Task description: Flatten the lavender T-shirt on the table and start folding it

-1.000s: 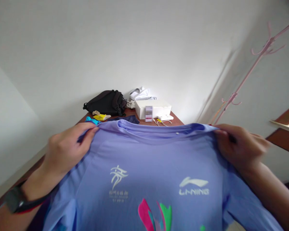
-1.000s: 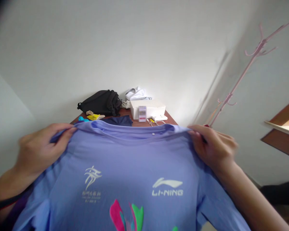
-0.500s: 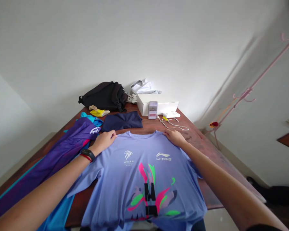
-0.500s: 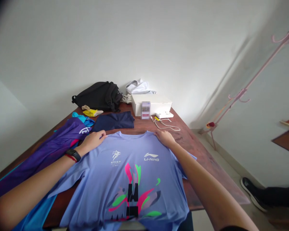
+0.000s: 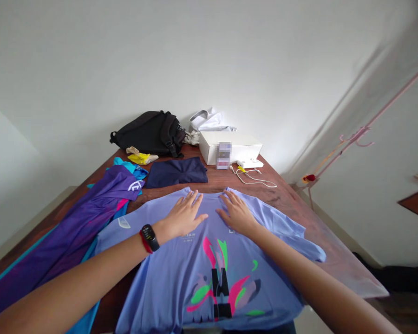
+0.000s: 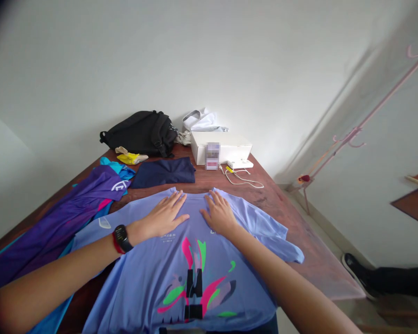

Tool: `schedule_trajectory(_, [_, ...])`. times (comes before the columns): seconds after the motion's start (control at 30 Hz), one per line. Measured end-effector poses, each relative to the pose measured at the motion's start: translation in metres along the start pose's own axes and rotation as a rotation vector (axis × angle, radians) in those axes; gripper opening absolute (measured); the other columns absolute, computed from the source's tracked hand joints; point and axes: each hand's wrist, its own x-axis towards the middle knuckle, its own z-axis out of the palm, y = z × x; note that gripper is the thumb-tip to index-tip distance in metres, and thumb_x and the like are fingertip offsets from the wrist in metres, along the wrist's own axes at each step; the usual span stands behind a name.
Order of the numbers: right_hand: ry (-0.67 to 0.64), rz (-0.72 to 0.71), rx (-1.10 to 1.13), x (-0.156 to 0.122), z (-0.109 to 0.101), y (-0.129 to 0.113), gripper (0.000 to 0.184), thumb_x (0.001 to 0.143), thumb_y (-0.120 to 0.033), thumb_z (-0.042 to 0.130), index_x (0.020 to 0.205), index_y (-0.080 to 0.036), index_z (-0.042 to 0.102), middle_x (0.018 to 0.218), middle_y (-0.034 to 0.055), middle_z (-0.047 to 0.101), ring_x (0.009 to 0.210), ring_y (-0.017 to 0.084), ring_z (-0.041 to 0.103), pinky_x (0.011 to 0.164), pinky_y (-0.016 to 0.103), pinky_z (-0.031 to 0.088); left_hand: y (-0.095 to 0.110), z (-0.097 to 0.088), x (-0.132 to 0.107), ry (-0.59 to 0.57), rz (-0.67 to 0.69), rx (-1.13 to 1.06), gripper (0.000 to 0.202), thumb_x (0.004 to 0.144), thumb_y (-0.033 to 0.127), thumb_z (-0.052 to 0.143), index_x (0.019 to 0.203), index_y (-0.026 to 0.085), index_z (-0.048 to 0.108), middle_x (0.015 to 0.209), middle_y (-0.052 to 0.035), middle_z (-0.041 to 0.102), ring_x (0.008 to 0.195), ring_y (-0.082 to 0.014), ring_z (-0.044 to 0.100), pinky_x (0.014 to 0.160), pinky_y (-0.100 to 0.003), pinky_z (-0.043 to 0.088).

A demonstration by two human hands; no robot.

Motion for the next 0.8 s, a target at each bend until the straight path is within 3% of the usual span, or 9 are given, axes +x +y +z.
schedule_trajectory(0.17, [-0.128, 0.080, 0.085, -0.004, 0.016, -0.012, 0.078, 0.102, -0.064, 0.029, 0.160, -0.012, 0.030, 0.169, 0.0153, 0.015, 0.156, 0.036, 0.011, 0.123, 0.055, 0.015, -0.003, 0.025, 0.018, -0.041, -0.146, 0.010, 0.079, 0.100, 0.061, 0.041, 0.158, 0.009, 0.033, 0.166, -0.0225, 0.019, 0.155, -0.0377, 0.015, 0.124, -0.055, 0.018])
schedule_trajectory(0.37, [-0.095, 0.155, 0.113, 0.001, 0.020, -0.006, 0.088, 0.098, -0.072, 0.029, 0.162, -0.012, 0.021, 0.169, 0.0186, -0.002, 0.157, 0.035, 0.002, 0.124, 0.055, 0.012, -0.017, 0.027, 0.020, -0.010, -0.134, -0.046, 0.081, 0.094, 0.071, 0.046, 0.158, 0.023, 0.036, 0.169, -0.0168, 0.013, 0.155, -0.0387, 0.011, 0.122, -0.059, 0.017])
schedule_trajectory(0.53, [-0.106, 0.191, 0.096, 0.004, 0.022, -0.004, 0.089, 0.098, -0.073, 0.026, 0.162, -0.012, 0.023, 0.170, 0.0168, 0.009, 0.157, 0.033, 0.004, 0.124, 0.056, 0.011, -0.018, 0.025, 0.021, -0.040, -0.159, -0.075, 0.082, 0.091, 0.075, 0.047, 0.158, 0.029, 0.035, 0.170, -0.0146, 0.009, 0.155, -0.0393, 0.009, 0.121, -0.062, 0.013])
schedule_trajectory(0.8, [-0.105, 0.182, 0.089, 0.004, 0.020, -0.002, 0.087, 0.098, -0.072, 0.028, 0.161, -0.014, 0.025, 0.169, 0.0154, 0.013, 0.157, 0.032, 0.009, 0.124, 0.054, 0.012, -0.025, 0.000, 0.031, -0.284, -0.182, -0.163, 0.082, 0.092, 0.078, 0.038, 0.159, 0.031, 0.032, 0.169, -0.0145, 0.010, 0.156, -0.0360, 0.004, 0.120, -0.062, 0.012])
